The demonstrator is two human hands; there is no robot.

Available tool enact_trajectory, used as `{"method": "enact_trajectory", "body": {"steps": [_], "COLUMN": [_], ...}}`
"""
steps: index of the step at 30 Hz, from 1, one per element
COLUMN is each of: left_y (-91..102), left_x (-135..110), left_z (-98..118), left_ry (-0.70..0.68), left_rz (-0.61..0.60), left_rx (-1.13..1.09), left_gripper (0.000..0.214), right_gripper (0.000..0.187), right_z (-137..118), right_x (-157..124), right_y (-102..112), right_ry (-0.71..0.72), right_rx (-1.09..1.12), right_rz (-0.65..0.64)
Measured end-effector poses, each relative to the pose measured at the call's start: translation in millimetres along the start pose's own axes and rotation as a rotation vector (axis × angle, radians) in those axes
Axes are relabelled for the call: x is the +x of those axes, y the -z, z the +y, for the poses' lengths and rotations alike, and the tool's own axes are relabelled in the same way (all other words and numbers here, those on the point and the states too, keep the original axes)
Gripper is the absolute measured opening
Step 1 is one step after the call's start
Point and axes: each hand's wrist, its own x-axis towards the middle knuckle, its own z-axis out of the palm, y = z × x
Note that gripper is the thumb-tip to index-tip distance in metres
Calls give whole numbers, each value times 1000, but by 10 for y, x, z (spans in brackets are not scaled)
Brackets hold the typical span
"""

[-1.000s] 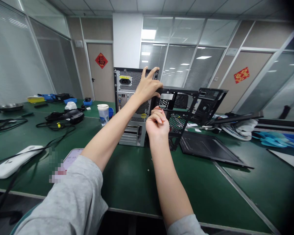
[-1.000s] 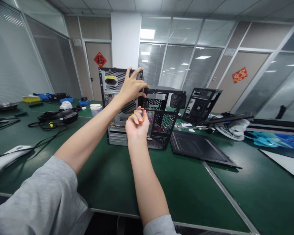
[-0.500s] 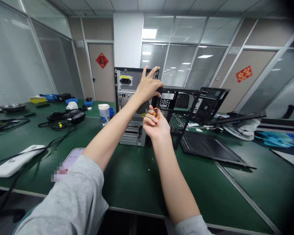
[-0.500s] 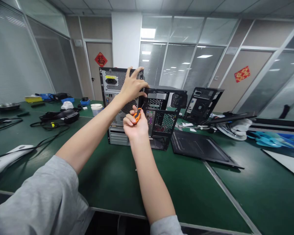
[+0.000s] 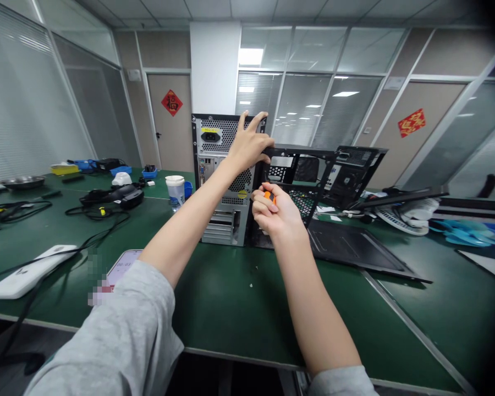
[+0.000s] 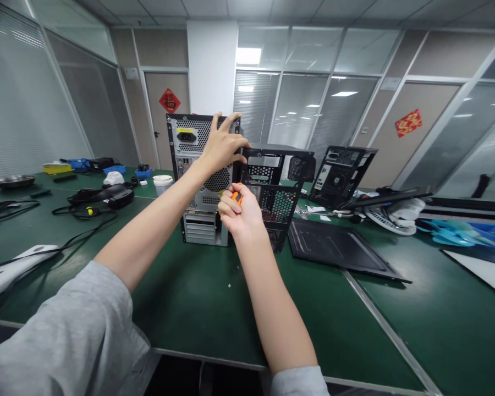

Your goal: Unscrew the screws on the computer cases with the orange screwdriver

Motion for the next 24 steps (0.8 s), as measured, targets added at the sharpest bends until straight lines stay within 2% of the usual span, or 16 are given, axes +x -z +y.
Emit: {"method": "enact_trajectory", "body": {"steps": [8, 19, 24], "left_y": [55, -13, -11], "left_x": [-3, -8, -5], "left_z": [38, -14, -10], "left_ry": [5, -16, -2], "left_rz": [-29, 27, 0], "left_rx": [31, -2, 21], "left_gripper": [21, 24, 22], "right_gripper": [34, 38, 38], "right_z": [-13, 19, 55], "right_x": [30, 91, 99], "right_y": [-17, 57, 56], "right_ry": [-40, 10, 56], "right_rx": [16, 121, 215], "right_rz": [18, -160, -194]}}
